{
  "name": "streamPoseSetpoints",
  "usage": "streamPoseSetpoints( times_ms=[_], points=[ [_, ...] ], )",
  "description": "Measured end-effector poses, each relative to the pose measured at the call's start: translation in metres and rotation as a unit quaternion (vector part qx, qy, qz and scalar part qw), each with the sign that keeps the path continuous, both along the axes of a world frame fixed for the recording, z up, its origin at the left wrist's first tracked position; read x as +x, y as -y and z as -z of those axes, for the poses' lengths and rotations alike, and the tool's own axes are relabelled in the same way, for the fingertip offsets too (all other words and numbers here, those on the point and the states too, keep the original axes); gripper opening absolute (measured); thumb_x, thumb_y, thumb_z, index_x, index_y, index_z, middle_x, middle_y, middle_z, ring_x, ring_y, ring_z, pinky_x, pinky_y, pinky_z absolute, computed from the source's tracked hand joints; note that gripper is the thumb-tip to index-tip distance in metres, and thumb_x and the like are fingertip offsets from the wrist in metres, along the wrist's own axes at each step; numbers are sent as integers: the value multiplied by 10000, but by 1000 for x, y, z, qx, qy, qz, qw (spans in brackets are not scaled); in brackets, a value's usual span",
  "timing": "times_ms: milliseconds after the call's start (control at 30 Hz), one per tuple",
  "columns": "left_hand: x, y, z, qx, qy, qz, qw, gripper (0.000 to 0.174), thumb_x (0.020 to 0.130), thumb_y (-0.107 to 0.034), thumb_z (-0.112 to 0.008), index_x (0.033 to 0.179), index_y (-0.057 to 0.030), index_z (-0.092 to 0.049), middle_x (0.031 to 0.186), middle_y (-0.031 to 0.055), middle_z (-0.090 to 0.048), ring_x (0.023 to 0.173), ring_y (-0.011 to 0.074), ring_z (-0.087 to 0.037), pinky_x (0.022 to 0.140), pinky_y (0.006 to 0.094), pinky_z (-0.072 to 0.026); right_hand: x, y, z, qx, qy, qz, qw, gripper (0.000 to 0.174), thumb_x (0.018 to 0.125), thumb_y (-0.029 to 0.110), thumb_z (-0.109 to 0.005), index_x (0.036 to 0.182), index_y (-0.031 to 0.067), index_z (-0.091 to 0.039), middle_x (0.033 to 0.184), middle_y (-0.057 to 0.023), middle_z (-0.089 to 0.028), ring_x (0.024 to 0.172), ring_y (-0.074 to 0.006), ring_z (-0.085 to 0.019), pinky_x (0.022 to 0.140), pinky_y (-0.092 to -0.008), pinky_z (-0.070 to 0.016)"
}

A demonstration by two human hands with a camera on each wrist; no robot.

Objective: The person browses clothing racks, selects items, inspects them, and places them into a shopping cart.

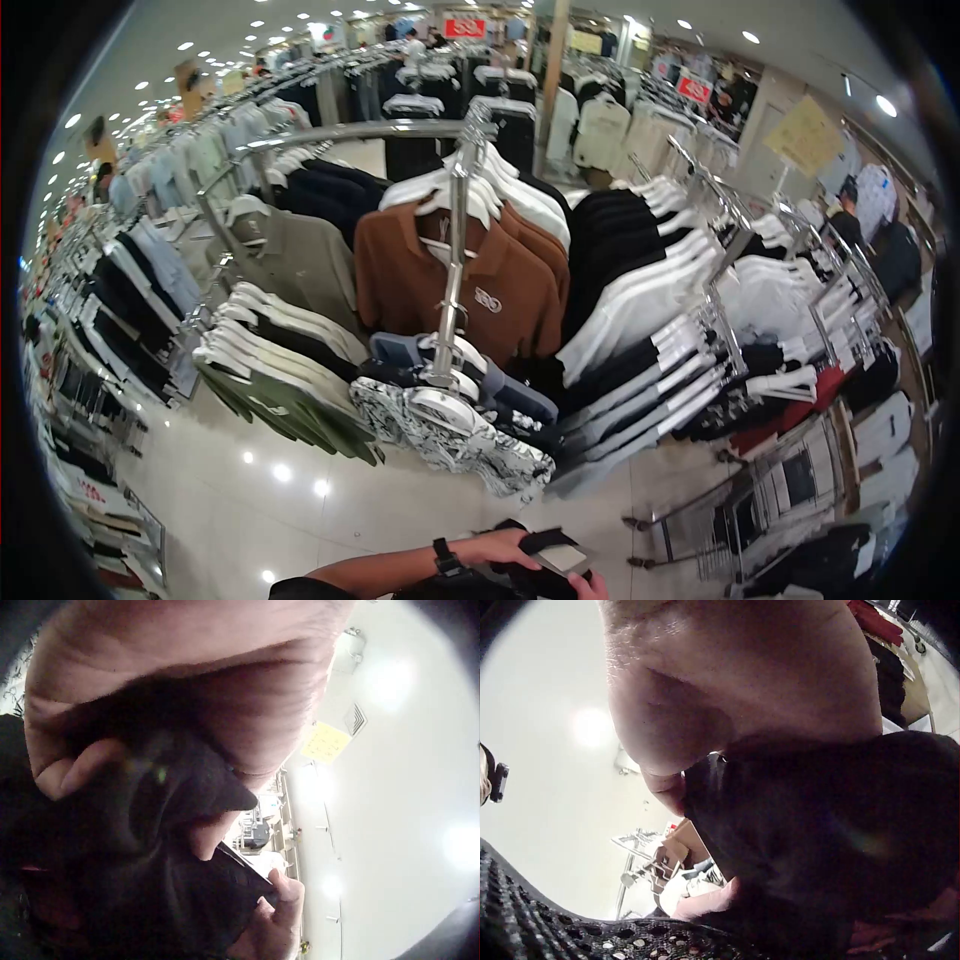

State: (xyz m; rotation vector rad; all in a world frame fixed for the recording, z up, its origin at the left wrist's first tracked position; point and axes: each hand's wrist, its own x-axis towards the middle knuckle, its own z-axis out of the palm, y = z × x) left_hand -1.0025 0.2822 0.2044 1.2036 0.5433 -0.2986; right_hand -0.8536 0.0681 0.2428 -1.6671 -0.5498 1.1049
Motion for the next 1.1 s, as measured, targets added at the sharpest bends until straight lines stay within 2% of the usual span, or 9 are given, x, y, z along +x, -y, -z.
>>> streamPoseSetpoints(
  times_ms=[67, 200, 300, 333, 467, 633, 967, 1067, 1100],
  points=[
    [-8, 1, 44, -11, 29, -25, 999, 567, 818, -237, -848, 1272, 36, -650, 1132, 96, -729, 1003, 177, -661, 903, 320, -518, 19, 8, 86, 4, -74, -36, 997, 495, 929, 261, -747, 1296, -46, -619, 1204, -82, -698, 1101, -160, -620, 995, -346, -481],
    [-6, -11, 9, 75, -5, -17, 997, 601, 822, -225, -819, 1302, 63, -602, 1160, 139, -711, 1054, 194, -658, 930, 340, -524, 7, -24, 21, -13, -20, 12, 1000, 437, 975, 267, -692, 1268, -54, -646, 1188, -70, -708, 1105, -157, -614, 1002, -327, -469],
    [-2, -15, 7, 42, -9, -8, 999, 629, 835, -205, -782, 1365, 48, -557, 1247, 130, -677, 1106, 193, -639, 968, 337, -513, 9, -21, 28, -52, 142, 68, 986, 418, 997, 350, -659, 975, -65, -617, 804, -46, -576, 798, -128, -506, 717, -339, -451],
    [-2, -13, -2, 19, 36, -54, 998, 433, 838, -251, -787, 1184, -18, -668, 891, -33, -650, 726, 44, -563, 545, 226, -422, 8, -24, 25, -39, 116, 95, 988, 398, 1000, 332, -664, 868, -30, -565, 730, -9, -483, 737, -110, -444, 645, -327, -405],
    [2, -23, 18, -130, 25, -15, 991, 378, 890, -203, -762, 1207, -19, -667, 967, -17, -679, 803, 63, -608, 651, 236, -488, 11, -20, 14, -28, 54, 142, 988, 345, 1021, 280, -643, 811, 18, -565, 692, 63, -439, 684, -55, -397, 598, -272, -352],
    [27, -25, 0, -137, 31, 29, 990, 454, 917, -197, -766, 1305, 1, -640, 1180, 27, -690, 1048, 111, -612, 923, 278, -481, 18, -1, 20, -46, 50, 182, 981, 340, 1009, 297, -665, 837, 9, -606, 703, 64, -474, 681, -59, -416, 602, -273, -363],
    [111, 11, -3, -55, -23, 75, 995, 403, 919, -141, -740, 1286, -19, -629, 1062, -1, -683, 928, 87, -621, 819, 263, -504, 77, 37, 19, -16, 95, 158, 983, 352, 958, 306, -735, 1046, -33, -704, 804, 0, -678, 754, -77, -578, 712, -279, -496],
    [139, 21, 5, -22, -38, 71, 997, 348, 899, -134, -743, 1221, -28, -668, 1058, 13, -706, 925, 111, -638, 827, 291, -518, 110, 54, 26, -22, 55, 226, 972, 358, 957, 308, -738, 1039, -38, -694, 797, 7, -666, 739, -74, -567, 698, -281, -491],
    [149, 28, 5, 16, -35, 56, 998, 337, 877, -96, -726, 1199, -16, -661, 1010, 11, -707, 878, 114, -639, 787, 287, -517, 120, 57, 27, 26, 39, 260, 965, 364, 955, 315, -753, 845, 6, -596, 718, 94, -482, 682, -40, -408, 587, -263, -362]
  ],
)
